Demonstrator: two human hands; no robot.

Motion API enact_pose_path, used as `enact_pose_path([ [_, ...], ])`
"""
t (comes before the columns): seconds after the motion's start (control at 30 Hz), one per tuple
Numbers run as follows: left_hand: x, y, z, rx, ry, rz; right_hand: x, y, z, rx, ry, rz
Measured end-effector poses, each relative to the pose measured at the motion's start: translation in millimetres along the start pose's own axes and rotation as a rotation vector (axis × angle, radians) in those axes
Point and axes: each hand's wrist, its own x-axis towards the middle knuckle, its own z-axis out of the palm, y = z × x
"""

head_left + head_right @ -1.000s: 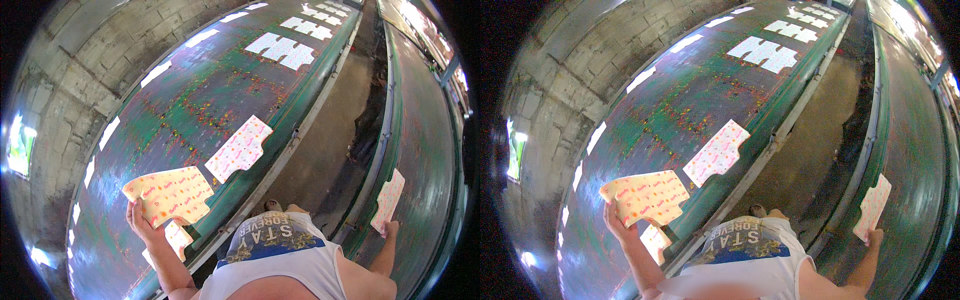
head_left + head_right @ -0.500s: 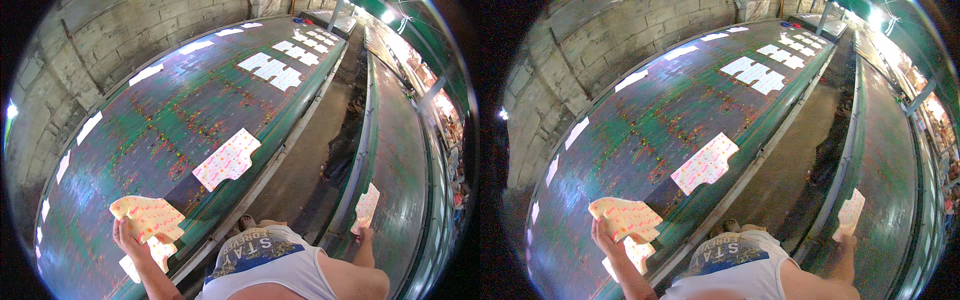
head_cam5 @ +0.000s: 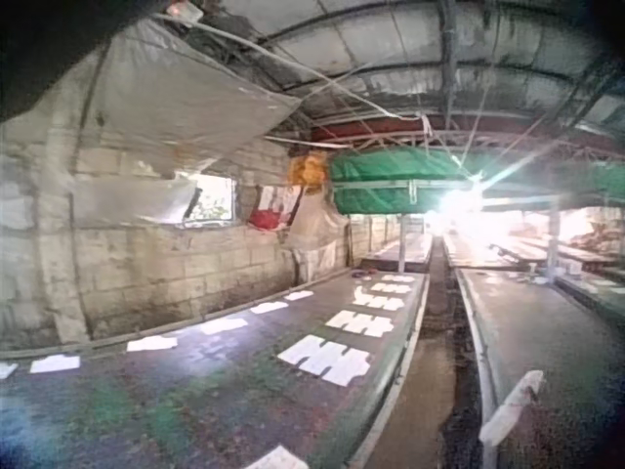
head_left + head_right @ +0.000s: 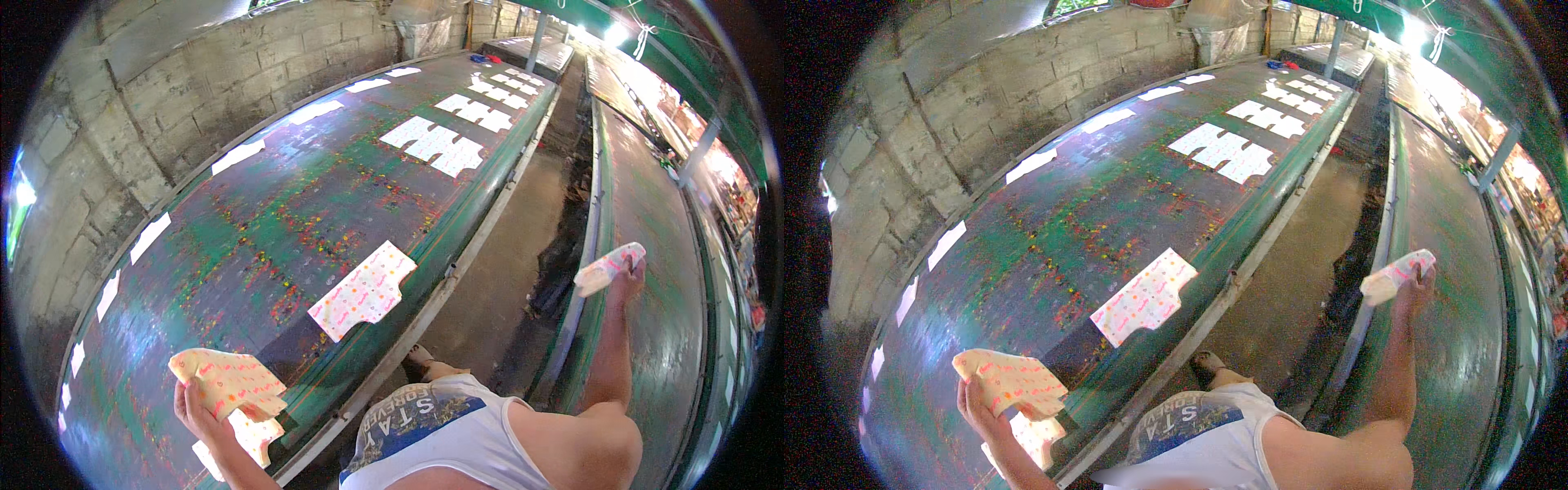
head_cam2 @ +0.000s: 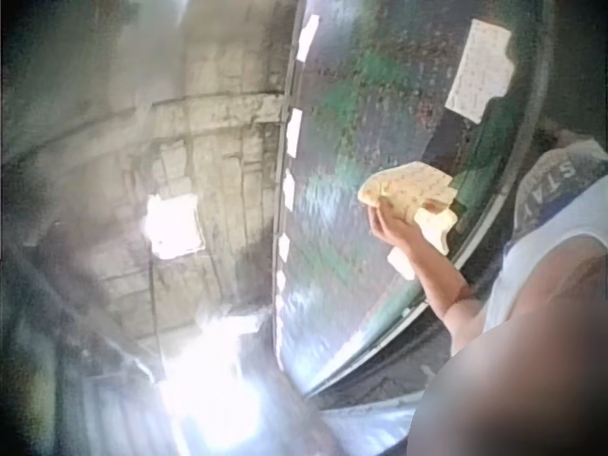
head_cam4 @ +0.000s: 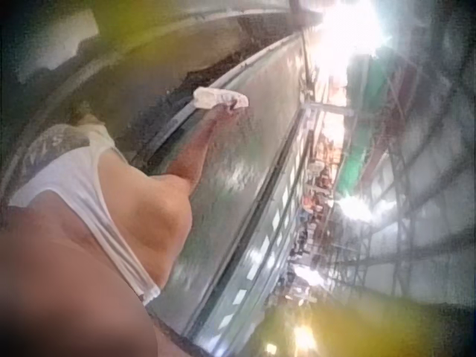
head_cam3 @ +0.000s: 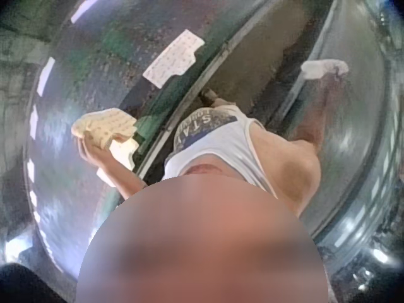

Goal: The person repeatedly picks up small patterned paper sheets from a green conveyor belt, separates them, and places them in rows along the belt. The person handles the sheets one at a time, occasionally stacking them before arranging them in a line.

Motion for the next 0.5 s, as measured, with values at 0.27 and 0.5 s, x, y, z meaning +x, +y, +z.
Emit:
enact_pose_path([
  [0.27, 38, -30, 149, 0.039, 0.055, -0.103, -28, -60, 169, 0.386, -0.422, 0.122],
  [0.5, 89, -94, 369, -0.154, -0.340, -0.182, -26, -58, 264, 0.461, -0.657, -0.091],
])
